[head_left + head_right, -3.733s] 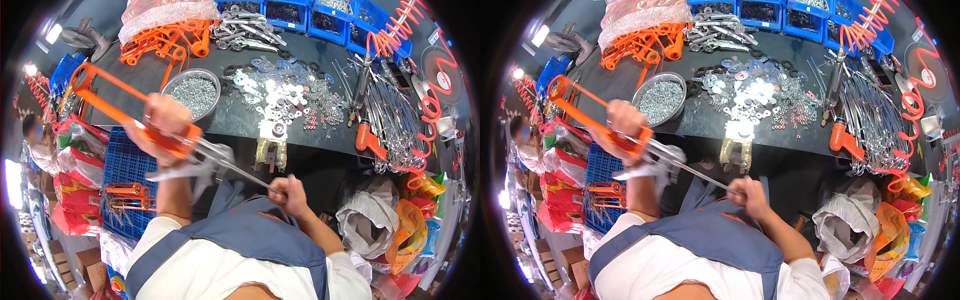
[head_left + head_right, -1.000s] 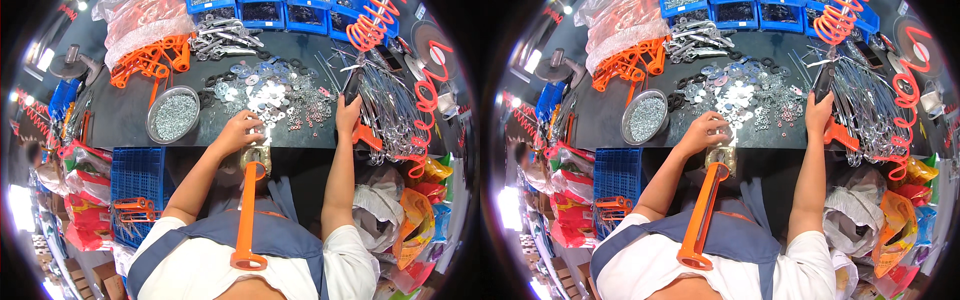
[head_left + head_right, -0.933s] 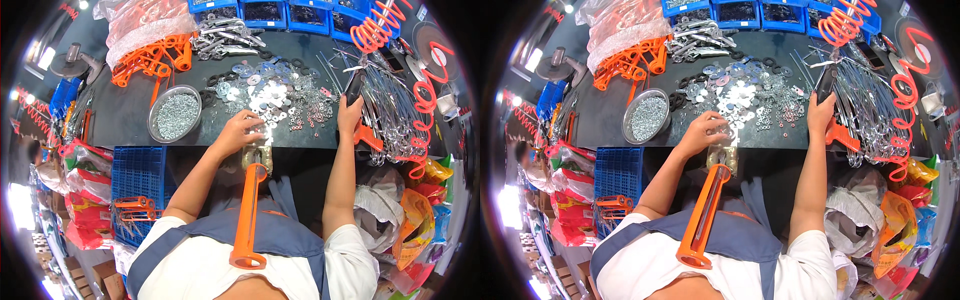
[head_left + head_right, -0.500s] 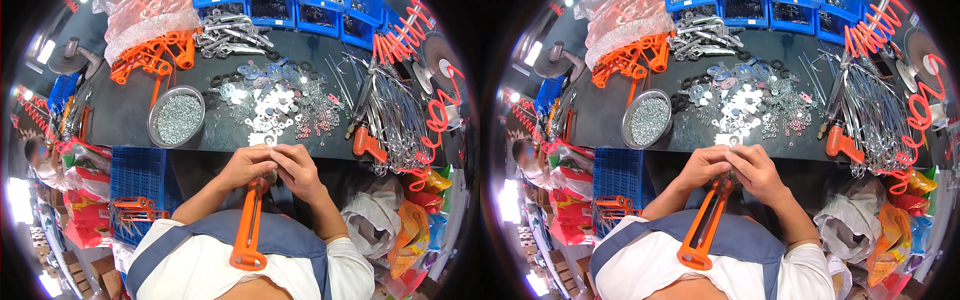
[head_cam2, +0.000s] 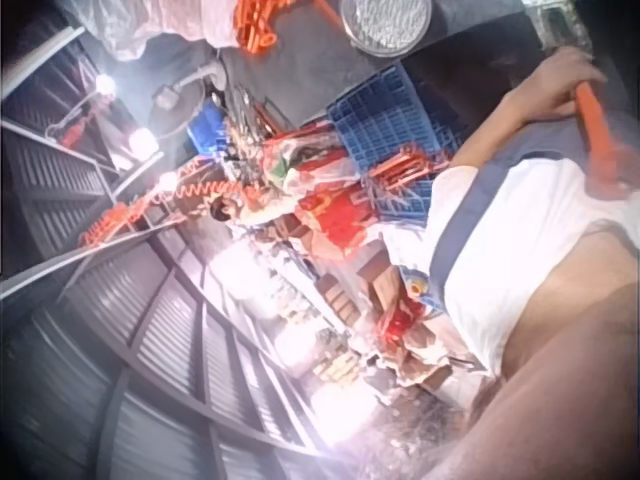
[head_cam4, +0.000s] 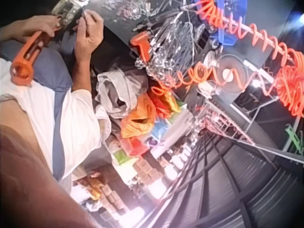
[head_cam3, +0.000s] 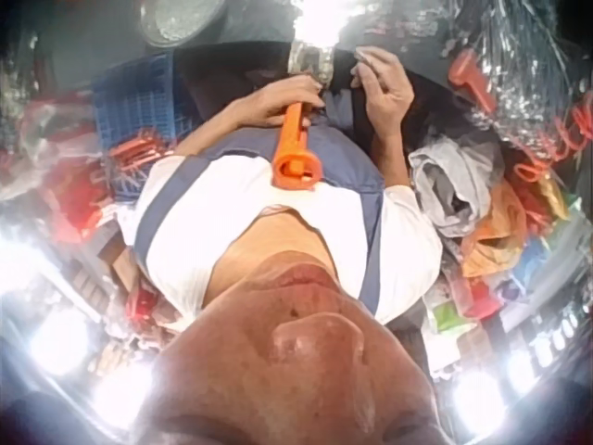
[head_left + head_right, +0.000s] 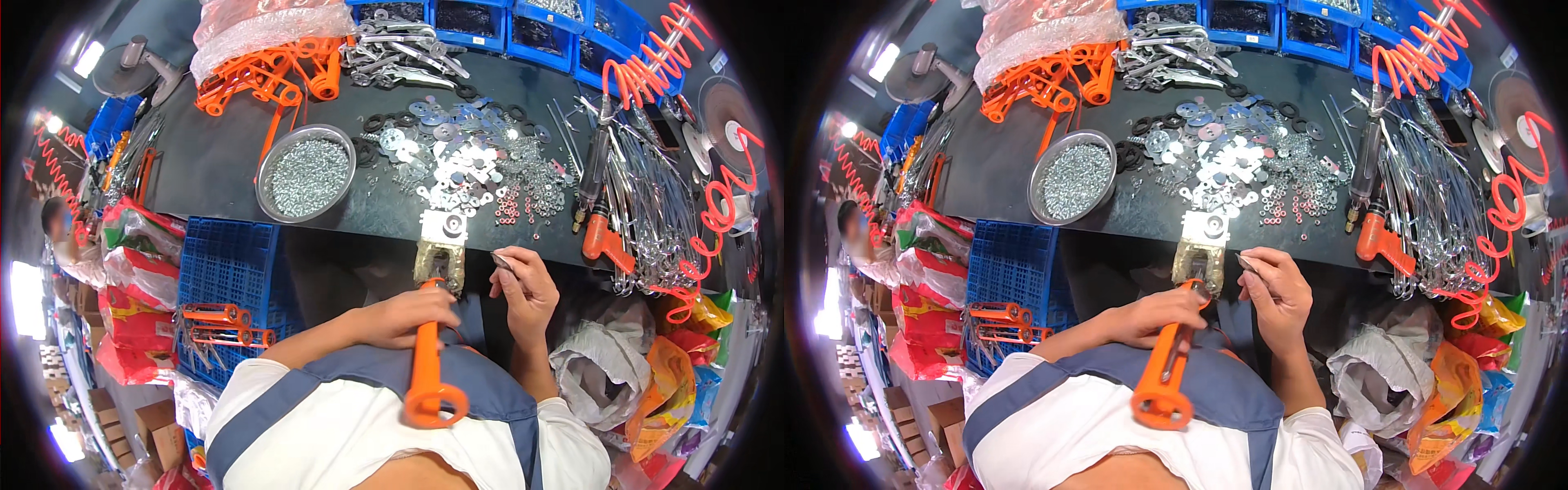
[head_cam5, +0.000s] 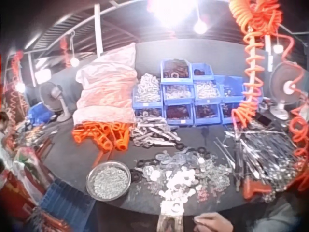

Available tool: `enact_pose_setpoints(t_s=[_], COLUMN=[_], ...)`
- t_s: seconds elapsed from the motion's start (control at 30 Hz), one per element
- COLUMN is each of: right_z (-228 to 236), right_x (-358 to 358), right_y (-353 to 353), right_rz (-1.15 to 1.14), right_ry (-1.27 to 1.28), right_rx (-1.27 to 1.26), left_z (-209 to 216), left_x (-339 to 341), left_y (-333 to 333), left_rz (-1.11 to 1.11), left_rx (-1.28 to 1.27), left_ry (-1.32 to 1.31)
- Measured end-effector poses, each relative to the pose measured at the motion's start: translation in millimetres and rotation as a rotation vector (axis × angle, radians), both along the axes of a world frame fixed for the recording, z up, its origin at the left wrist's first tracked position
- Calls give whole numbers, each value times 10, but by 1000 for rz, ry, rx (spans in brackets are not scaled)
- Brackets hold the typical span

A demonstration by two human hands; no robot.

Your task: Assembling the metal handle components and plastic frames of caulking guns using various screws, washers, and a pneumatic screwdriver.

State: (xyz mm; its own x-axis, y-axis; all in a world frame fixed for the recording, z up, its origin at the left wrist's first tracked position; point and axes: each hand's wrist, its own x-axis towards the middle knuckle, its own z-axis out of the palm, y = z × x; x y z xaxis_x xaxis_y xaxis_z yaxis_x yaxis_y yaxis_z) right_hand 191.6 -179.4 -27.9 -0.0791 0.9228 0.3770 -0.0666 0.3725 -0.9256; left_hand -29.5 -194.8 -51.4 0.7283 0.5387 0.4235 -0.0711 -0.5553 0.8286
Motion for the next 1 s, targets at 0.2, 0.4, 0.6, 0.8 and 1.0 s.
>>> enact_pose_setpoints(t_s=[0.2, 0.4, 0.6, 0.8, 1.0], right_z=[155, 462, 521, 203, 261], right_x=[-133, -109, -214, -346, -297], right_y=[-138, -185, -138, 224, 260], right_rz=[-63, -134, -250, -167, -42], right_ry=[101, 94, -7, -54, -320], right_rx=[118, 489, 599, 393, 603], left_z=[-202, -41, -200, -327, -417], left_x=[232, 294, 366, 405, 389], left_y=[80, 264, 543, 557, 564], left_rz=[171, 50, 130, 111, 191], left_rx=[-72, -528, -670, -716, -678], left_ry=[-156, -307, -495, -529, -433])
